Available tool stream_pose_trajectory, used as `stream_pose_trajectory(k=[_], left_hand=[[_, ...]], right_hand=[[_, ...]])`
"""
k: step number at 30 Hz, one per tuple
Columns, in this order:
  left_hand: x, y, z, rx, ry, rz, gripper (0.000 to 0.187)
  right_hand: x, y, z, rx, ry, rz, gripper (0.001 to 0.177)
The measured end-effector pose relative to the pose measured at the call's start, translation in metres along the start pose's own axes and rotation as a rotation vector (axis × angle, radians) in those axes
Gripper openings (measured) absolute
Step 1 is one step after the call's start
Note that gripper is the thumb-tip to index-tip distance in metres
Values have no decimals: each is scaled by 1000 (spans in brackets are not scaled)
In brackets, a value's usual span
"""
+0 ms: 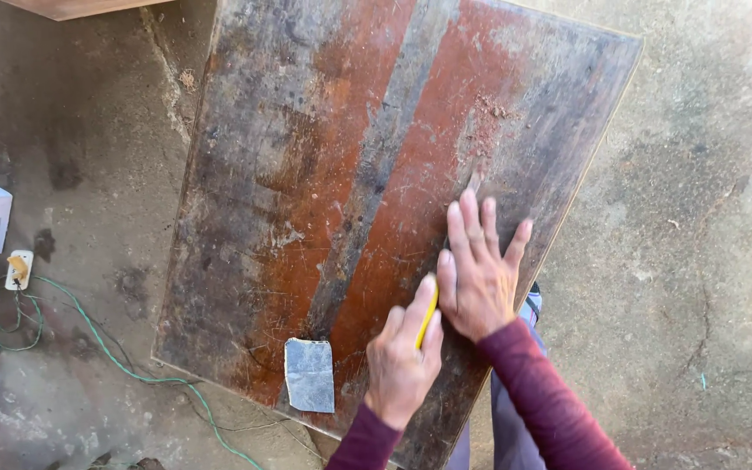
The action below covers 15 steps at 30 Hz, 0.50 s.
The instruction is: Scraping and sanding a wooden panel to remove old finish in a workshop.
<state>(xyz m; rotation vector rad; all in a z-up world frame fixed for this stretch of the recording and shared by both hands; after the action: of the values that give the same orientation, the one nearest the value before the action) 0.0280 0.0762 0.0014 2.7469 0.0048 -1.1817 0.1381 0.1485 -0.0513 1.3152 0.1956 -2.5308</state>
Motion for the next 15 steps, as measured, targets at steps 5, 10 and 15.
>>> stream_pose_trajectory(k=[5,10,15], left_hand=[[-6,4,-2,21,-11,-31,48],[-1,9,0,-39,44,26,49],[4,4,6,-22,47,-16,51]], right_hand=[[2,-4,0,-5,-7,-4,62],[-2,6,4,13,-38,15,62],[1,-2,0,1,17,10,62]])
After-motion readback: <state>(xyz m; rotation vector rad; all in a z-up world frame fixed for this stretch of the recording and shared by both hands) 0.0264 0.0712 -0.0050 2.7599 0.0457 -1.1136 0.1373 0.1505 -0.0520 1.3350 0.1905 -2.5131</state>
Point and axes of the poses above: each hand's wrist, its own y-axis away from the middle knuckle, its own x-axis out of the palm, z = x × y, the point moved 8 cm from there along -y, towards the middle knuckle, and after that the axes turned 4 degrees about z, right-handed, at the moved point
